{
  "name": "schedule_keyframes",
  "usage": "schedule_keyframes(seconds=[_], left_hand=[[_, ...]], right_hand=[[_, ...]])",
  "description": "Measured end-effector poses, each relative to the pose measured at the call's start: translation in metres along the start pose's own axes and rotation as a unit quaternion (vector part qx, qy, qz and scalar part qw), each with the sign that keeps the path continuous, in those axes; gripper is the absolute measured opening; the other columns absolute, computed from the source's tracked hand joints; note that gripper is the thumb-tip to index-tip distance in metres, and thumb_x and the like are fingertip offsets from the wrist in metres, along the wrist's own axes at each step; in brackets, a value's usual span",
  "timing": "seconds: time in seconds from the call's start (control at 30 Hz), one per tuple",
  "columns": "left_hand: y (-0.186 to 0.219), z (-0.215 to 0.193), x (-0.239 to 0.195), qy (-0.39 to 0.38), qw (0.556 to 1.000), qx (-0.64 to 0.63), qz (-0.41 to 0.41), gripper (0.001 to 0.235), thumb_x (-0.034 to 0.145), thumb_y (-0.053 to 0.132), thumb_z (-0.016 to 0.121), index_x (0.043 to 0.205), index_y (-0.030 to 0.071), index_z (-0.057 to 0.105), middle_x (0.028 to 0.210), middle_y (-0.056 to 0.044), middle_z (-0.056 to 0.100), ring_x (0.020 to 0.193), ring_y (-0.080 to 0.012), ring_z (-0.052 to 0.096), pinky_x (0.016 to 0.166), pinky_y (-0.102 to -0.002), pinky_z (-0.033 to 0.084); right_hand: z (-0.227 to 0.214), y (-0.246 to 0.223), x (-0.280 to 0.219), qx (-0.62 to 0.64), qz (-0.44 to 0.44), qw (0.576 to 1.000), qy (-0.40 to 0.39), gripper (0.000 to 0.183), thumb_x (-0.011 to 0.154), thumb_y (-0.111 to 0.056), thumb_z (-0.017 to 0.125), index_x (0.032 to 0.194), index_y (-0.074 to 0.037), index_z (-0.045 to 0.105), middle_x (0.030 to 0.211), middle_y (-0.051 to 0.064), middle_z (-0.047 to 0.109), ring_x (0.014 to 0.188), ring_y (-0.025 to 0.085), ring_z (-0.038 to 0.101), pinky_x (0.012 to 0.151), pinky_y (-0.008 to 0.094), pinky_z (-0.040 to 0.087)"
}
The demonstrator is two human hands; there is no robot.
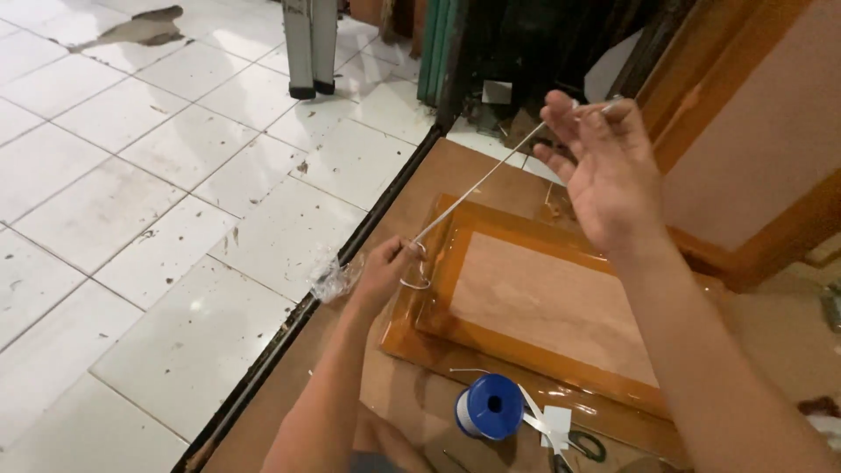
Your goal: Measuring, cutting, and tying a string to the back of a picture frame for hanging.
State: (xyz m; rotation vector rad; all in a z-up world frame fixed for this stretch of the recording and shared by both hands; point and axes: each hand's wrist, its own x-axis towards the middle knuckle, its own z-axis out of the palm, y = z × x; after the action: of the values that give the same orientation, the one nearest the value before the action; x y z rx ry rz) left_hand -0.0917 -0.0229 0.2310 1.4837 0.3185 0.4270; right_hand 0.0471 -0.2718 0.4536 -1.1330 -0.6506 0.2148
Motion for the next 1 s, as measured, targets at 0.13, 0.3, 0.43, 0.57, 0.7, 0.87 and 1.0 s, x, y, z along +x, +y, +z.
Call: schedule_keyframes(seconds=[0.13,0.3,0.43,0.57,0.7,0.87,1.0], left_hand=[[0.058,0.001,0.019,-0.042,0.998,-0.026,0.033,0.018,0.112,0.024,0.065,0.100,0.011,0.071,0.102,-0.009,0.083,0.099,-0.0217,0.081,0.104,-0.041,0.065],[0.107,-0.019,0.038,0.107,0.901,-0.418,0.040,0.028,0.106,0.026,0.074,0.085,0.015,0.058,0.074,0.000,0.050,0.073,-0.0161,0.054,0.091,-0.040,0.058],[0.152,-0.022,0.026,0.051,0.952,-0.301,-0.001,0.037,0.107,0.032,0.066,0.077,0.017,0.052,0.068,0.000,0.044,0.067,-0.0172,0.046,0.085,-0.039,0.050],[0.165,-0.020,0.045,0.108,0.979,-0.171,-0.006,0.031,0.105,0.018,0.061,0.085,0.021,0.037,0.070,0.005,0.033,0.065,-0.0132,0.029,0.066,-0.035,0.031],[0.135,-0.032,0.088,0.121,0.989,-0.083,0.020,0.026,0.106,0.028,0.072,0.088,0.020,0.055,0.070,0.005,0.042,0.062,-0.0125,0.047,0.061,-0.031,0.051],[0.137,-0.019,0.097,0.102,0.994,0.015,0.020,0.030,0.109,0.037,0.069,0.088,0.019,0.057,0.074,0.006,0.047,0.067,-0.0112,0.053,0.065,-0.030,0.056],[0.149,0.012,0.084,0.055,0.989,0.138,0.015,0.032,0.110,0.044,0.072,0.096,0.015,0.069,0.081,0.000,0.057,0.074,-0.0166,0.057,0.068,-0.034,0.055]], right_hand=[[-0.010,-0.059,-0.022,0.056,-0.005,0.992,0.115,0.015,0.101,-0.035,0.080,0.101,-0.028,0.067,0.145,0.001,0.075,0.147,0.030,0.071,0.121,0.056,0.061],[-0.074,-0.084,-0.051,0.205,-0.011,0.922,0.327,0.011,0.108,-0.030,0.069,0.110,-0.019,0.066,0.137,0.005,0.079,0.137,0.029,0.077,0.109,0.048,0.071],[-0.122,-0.089,-0.088,0.263,0.013,0.902,0.343,0.012,0.109,-0.032,0.064,0.114,-0.022,0.066,0.149,0.019,0.077,0.141,0.034,0.079,0.136,0.053,0.055],[-0.096,-0.109,-0.134,0.292,0.078,0.880,0.367,0.075,0.115,-0.031,0.053,0.181,-0.031,0.017,0.152,0.026,0.072,0.153,0.041,0.067,0.134,0.056,0.049],[-0.165,-0.051,-0.161,0.313,0.096,0.893,0.310,0.020,0.113,-0.046,0.067,0.105,-0.028,0.074,0.143,0.022,0.076,0.146,0.044,0.070,0.126,0.063,0.055],[-0.207,-0.025,-0.192,0.277,0.120,0.890,0.341,0.018,0.117,-0.047,0.060,0.104,-0.035,0.065,0.139,0.007,0.080,0.145,0.033,0.071,0.125,0.058,0.055],[-0.254,-0.017,-0.232,0.194,0.158,0.878,0.408,0.027,0.116,-0.058,0.064,0.099,-0.037,0.067,0.101,-0.021,0.076,0.100,0.000,0.075,0.095,0.030,0.061]])
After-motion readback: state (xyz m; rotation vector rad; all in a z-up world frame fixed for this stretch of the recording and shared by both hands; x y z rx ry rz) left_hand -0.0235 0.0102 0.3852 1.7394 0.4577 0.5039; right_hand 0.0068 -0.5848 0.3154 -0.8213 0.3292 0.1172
